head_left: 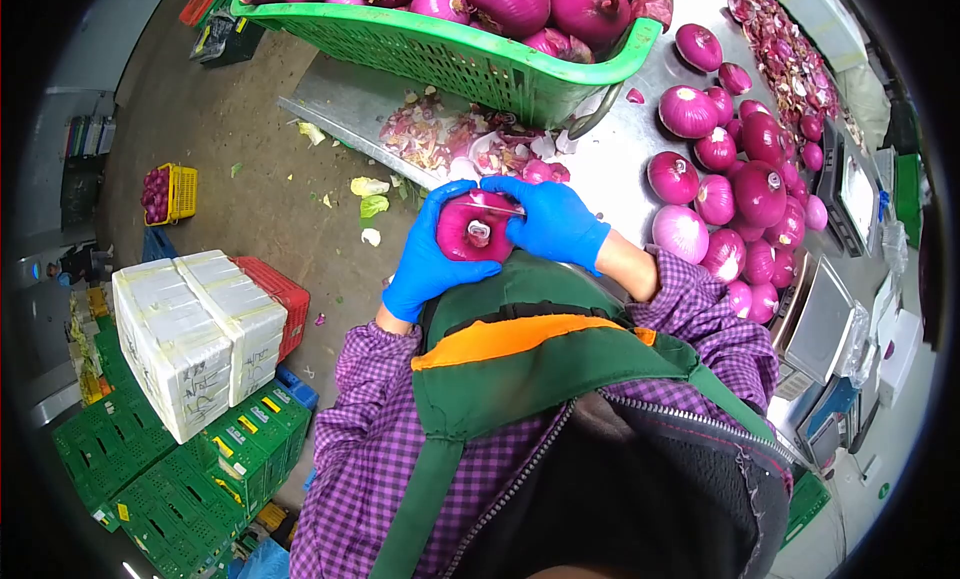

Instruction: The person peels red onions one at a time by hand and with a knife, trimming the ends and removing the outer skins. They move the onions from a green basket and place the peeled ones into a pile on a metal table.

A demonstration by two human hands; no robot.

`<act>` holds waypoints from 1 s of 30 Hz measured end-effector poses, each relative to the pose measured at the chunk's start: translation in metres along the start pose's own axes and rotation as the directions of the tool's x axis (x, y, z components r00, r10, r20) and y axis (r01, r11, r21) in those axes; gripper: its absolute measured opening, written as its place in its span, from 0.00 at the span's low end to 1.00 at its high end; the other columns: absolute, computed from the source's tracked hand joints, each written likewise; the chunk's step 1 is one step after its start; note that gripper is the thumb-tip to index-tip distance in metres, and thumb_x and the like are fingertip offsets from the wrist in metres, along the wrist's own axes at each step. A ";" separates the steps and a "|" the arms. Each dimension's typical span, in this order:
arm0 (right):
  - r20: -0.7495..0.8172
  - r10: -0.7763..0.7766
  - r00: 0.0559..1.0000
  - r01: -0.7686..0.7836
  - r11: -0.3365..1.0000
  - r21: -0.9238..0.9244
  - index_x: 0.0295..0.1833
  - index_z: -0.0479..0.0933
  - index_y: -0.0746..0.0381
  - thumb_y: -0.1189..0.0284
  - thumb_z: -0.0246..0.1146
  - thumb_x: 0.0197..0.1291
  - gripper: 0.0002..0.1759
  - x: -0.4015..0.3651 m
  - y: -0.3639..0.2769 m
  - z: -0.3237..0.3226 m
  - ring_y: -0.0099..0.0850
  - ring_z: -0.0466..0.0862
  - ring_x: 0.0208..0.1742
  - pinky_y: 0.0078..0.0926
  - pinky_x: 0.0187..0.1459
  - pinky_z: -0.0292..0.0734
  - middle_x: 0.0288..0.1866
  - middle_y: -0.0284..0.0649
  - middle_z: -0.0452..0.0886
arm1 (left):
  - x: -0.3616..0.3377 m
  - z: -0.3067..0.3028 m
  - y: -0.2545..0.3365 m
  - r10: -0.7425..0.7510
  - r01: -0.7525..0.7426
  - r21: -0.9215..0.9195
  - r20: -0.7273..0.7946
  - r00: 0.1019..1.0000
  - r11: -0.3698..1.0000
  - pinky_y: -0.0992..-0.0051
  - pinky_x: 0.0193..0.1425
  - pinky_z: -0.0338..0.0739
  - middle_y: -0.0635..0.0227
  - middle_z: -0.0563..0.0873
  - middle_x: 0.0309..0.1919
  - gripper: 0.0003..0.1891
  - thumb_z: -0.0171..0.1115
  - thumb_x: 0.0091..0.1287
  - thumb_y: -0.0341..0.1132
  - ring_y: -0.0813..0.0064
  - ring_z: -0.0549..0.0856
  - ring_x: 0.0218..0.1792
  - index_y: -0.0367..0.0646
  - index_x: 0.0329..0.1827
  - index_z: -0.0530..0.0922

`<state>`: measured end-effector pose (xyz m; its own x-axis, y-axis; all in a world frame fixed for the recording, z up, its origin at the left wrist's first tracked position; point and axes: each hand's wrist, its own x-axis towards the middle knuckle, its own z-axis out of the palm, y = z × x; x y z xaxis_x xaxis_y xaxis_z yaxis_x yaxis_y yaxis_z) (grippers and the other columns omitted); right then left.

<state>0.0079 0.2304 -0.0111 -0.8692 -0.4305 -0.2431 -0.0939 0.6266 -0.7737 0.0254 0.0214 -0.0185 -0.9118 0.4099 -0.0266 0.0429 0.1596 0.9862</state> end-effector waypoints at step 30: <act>-0.354 0.166 0.920 0.021 0.884 0.468 0.68 0.68 0.62 0.66 0.65 0.57 0.33 0.028 0.079 0.048 0.38 0.84 0.51 0.34 0.53 0.78 0.55 0.50 0.81 | 0.008 0.006 -0.018 -0.383 0.022 -0.974 -0.068 0.921 0.224 0.52 0.69 0.69 0.56 0.68 0.68 0.35 0.59 0.67 0.52 0.58 0.70 0.68 0.43 0.72 0.60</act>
<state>-0.0009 0.2367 -0.1067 -0.9875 -0.0622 -0.1450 0.1262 0.2407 -0.9624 0.0199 0.0274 -0.0380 -0.8840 0.2558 -0.3913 -0.4082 -0.8302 0.3795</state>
